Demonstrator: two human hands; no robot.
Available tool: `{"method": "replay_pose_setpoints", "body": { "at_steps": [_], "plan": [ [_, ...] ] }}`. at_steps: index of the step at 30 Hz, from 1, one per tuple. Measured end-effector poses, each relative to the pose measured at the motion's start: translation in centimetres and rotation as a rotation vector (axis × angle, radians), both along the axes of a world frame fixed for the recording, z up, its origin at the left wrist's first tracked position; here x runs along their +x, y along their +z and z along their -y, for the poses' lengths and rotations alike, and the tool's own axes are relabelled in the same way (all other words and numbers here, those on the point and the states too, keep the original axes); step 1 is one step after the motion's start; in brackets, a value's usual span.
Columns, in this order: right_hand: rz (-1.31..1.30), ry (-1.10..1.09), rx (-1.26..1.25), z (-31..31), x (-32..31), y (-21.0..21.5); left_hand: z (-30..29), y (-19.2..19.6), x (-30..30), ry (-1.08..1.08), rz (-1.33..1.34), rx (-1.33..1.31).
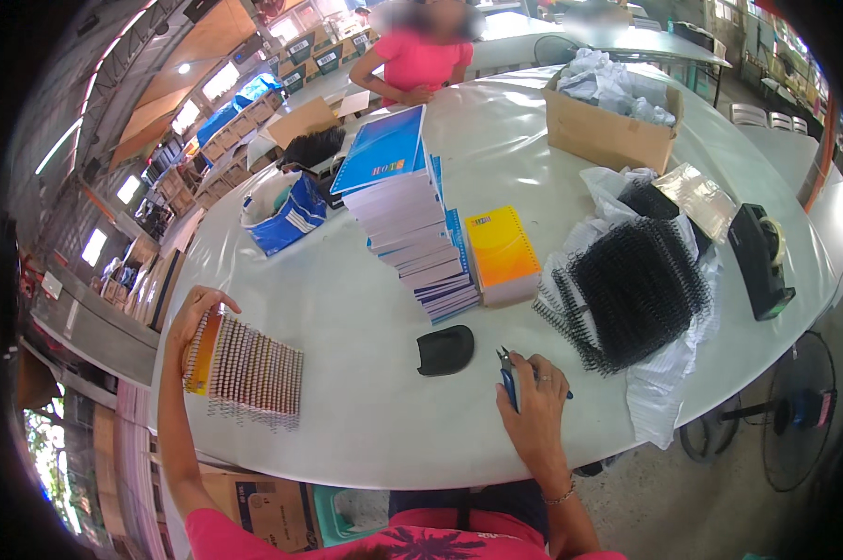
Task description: The person binds notebooks by threading a plastic spiral through the punched holes by hand, uses a small circular tool to help advance the spiral, and trims the excess spiral using pliers.
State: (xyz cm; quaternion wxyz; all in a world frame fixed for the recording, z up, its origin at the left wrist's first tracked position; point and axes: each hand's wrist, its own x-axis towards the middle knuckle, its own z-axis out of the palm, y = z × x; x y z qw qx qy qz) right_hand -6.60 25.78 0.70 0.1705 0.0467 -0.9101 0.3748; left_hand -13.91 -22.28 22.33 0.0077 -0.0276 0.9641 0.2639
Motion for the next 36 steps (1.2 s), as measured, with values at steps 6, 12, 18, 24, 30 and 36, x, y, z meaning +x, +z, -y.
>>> {"method": "replay_pose_setpoints", "body": {
  "at_steps": [6,12,18,24,30,36],
  "plan": [
    [0.021,0.004,0.021,0.8,0.4,0.4,1.3,-0.1,0.5,-0.115,-0.061,-0.131],
    [0.077,-0.029,0.039,0.8,0.7,0.9,0.3,-1.2,0.0,-0.137,-0.040,-0.041],
    [0.066,0.006,0.043,0.7,0.5,0.5,0.7,-1.6,1.0,-0.102,-0.055,-0.080],
    [0.086,-0.018,0.042,0.6,0.5,0.6,0.2,-2.0,1.2,-0.042,-0.091,-0.137],
    [0.085,-0.012,0.020,0.7,0.6,0.9,-0.2,-2.4,1.8,-0.005,-0.107,-0.233],
    [0.063,0.009,0.030,0.6,0.5,0.8,-0.2,-2.6,1.7,-0.013,-0.128,-0.190]
  ]
}}
